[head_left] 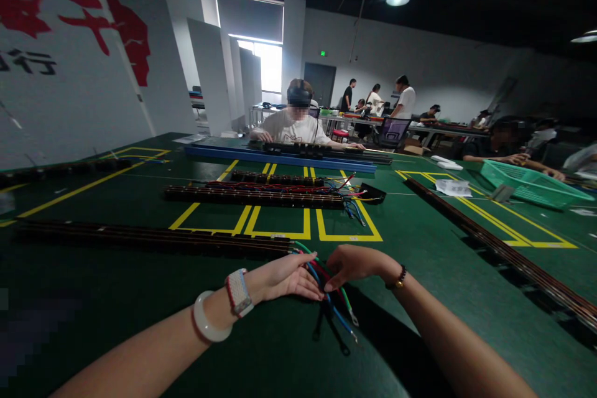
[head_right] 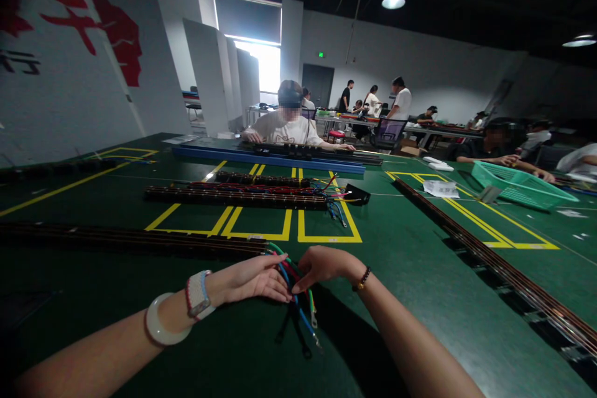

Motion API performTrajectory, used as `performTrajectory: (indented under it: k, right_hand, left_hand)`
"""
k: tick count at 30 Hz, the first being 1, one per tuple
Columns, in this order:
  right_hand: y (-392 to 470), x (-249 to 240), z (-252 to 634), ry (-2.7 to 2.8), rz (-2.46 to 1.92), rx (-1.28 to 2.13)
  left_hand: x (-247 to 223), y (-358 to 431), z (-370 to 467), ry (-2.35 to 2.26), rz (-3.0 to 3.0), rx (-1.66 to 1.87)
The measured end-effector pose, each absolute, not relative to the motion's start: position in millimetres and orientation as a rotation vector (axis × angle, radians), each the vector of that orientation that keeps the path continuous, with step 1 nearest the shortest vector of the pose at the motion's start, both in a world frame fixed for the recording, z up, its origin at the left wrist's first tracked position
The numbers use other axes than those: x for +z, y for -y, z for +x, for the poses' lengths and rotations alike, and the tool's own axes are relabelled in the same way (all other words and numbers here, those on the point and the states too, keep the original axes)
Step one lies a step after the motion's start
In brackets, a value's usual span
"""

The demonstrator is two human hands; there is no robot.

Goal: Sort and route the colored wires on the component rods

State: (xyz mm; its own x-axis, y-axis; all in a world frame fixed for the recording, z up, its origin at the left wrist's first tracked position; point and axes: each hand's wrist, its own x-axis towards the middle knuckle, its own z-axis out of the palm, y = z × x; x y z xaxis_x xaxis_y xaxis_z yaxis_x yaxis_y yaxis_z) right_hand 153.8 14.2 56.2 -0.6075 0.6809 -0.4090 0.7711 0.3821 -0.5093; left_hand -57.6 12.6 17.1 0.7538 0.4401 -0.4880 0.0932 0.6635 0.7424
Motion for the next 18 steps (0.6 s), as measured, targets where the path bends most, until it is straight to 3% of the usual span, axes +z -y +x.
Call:
performTrajectory:
  k: [4,11,18]
  right_hand:
    - [-7.3,57.9,142.8,-2.436,1.390,-0.953]
    - [5.3,55.6,130.5,-2.301,1.547,-1.101]
    - [16.5,67.9,122.2,-2.420,1.715,-0.676]
  left_hand:
    - [17.4,-9.6,-54.8,-0.763,0.916,0.301]
    - [18.5,-3.2,-53.4,-0.758,0.985,0.399]
    - [19.7,0.4,-51.6,-0.705,0.973,0.484]
